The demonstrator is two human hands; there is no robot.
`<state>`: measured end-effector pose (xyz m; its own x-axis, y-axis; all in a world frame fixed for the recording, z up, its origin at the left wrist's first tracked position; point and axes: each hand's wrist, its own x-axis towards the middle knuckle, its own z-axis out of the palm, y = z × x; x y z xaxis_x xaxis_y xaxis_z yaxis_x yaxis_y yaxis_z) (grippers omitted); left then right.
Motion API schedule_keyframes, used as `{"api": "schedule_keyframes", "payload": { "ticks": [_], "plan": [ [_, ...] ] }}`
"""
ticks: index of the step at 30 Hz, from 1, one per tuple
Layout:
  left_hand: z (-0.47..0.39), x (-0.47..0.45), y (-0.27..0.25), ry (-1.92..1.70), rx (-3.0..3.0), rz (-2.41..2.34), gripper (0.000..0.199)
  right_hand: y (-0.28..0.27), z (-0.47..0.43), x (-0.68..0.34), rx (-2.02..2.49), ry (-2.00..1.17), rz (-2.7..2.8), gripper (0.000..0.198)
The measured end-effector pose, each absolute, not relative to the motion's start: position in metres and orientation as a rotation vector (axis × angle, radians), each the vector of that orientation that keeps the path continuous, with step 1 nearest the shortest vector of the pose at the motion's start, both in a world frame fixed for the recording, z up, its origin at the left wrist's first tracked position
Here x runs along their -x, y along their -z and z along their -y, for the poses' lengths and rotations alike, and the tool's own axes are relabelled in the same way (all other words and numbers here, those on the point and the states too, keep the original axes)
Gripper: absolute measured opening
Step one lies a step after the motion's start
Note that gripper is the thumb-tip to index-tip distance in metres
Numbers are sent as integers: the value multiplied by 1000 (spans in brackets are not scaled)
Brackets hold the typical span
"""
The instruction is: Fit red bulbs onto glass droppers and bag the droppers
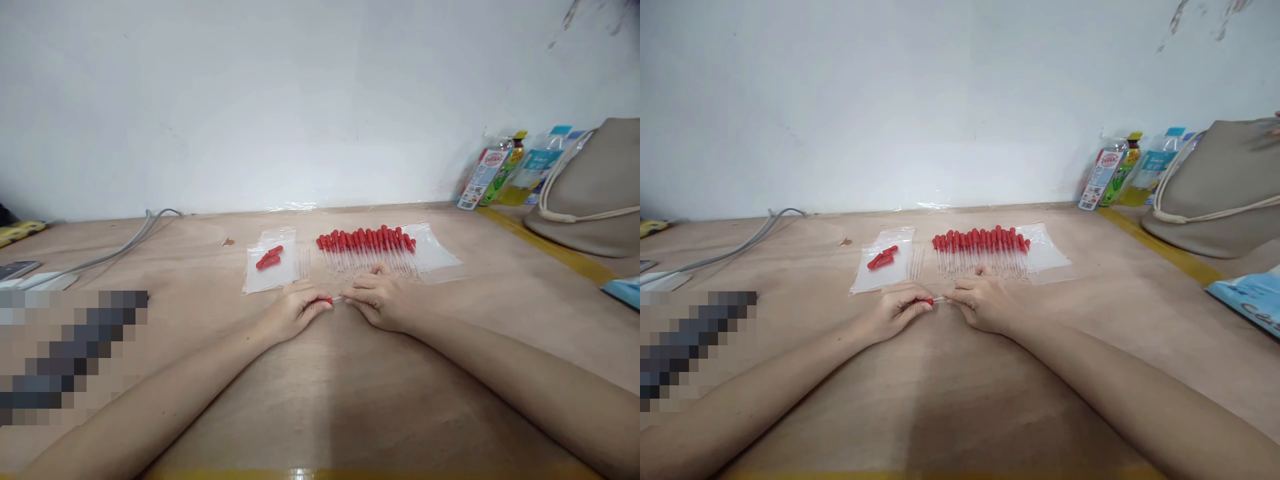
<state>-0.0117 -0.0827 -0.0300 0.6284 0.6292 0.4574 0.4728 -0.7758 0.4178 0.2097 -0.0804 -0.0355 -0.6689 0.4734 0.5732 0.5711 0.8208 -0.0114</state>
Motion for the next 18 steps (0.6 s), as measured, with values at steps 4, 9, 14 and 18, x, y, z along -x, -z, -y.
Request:
{"api": "schedule_keyframes", "payload": {
  "ticks": [4,9,14,18],
  "plan": [
    [82,10,29,-841,-2660,-860,15,31,86,-207,783,262,2450,24],
    [80,10,29,-839,-2724,-848,15,29,89,-201,838,241,2463,27],
    [77,10,33,-854,-2770,-826,15,34,88,-195,908,148,2444,26],
    [74,10,35,-905,-2791,-797,14,39,86,-192,936,106,2426,26]
  ]
}}
